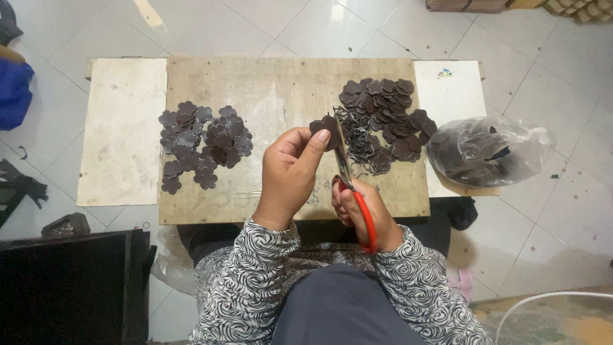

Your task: The person uses red-handled scissors to trim the edges of dark brown flower-shaped pieces of material. They hold each piece in the left hand and cut with the right, placing finished pieces into a growing pile on the table.

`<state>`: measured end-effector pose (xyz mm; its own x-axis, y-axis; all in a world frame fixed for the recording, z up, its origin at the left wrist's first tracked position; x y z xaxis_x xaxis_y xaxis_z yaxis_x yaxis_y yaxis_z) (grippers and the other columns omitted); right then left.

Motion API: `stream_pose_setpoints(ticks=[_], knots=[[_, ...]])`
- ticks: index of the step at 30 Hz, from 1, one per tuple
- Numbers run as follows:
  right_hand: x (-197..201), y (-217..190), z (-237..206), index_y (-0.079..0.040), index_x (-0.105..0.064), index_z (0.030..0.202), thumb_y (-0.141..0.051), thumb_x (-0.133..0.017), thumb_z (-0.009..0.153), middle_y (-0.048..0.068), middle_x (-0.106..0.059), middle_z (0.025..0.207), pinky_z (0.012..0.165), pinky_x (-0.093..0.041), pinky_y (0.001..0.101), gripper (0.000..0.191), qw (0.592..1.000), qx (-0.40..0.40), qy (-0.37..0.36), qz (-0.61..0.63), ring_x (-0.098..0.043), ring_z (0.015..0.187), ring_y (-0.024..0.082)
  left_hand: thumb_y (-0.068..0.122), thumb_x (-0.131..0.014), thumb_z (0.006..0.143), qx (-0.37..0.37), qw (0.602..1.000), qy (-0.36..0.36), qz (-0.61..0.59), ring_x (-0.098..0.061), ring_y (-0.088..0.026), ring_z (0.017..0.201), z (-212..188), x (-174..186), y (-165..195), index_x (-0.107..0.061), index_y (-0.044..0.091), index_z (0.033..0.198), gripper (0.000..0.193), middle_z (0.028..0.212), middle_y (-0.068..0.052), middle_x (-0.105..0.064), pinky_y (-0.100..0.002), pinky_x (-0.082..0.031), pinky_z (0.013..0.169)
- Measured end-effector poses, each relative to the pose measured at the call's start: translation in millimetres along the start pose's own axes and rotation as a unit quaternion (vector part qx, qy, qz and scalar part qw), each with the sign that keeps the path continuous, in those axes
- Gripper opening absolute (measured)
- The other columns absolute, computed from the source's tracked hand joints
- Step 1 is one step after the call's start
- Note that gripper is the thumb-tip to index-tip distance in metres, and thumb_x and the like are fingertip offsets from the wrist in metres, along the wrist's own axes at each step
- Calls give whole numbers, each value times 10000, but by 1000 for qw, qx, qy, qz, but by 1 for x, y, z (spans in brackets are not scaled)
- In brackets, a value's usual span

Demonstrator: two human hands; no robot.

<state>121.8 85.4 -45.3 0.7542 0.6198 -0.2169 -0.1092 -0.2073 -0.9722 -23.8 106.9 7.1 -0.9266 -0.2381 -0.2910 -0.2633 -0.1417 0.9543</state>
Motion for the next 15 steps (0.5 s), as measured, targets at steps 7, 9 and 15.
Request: stream_pose_setpoints(ticks=[7,9,15], knots=[[-1,3,0,-89,-479,912,-649,-546,978,-40,-412,762,548,-347,213,568,1000,-8,-3,0,-381,640,61,181,-685,1007,-4,998,9,65,-563,-9,744,0,3,8,-724,-13,1004,199,843,41,-692,-185,-470,655],[0,1,-1,-86,-494,944,-663,-523,974,-35,-432,782,582,-379,215,578,1000,-7,-2,-30,-409,673,65,183,-692,1003,-9,995,4,102,-547,-11,718,-2,3,12,-726,-11,982,198,805,42,-676,-189,-461,630],[-3,-8,0,-90,-492,971,-654,-487,1008,-21,-447,829,643,-402,232,565,998,33,-29,-38,-431,731,78,173,-702,991,-24,989,-8,145,-549,-19,697,-4,-1,19,-723,-5,934,188,769,33,-665,-199,-462,614]])
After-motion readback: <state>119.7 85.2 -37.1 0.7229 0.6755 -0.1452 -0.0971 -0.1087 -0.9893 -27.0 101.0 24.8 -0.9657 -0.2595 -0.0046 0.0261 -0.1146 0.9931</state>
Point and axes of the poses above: each hand's wrist, its own z-axis towards the middle knuckle, its own x-axis out of the back of the hand, y = z × x, the point moved 8 cm from there along z, towards the middle knuckle
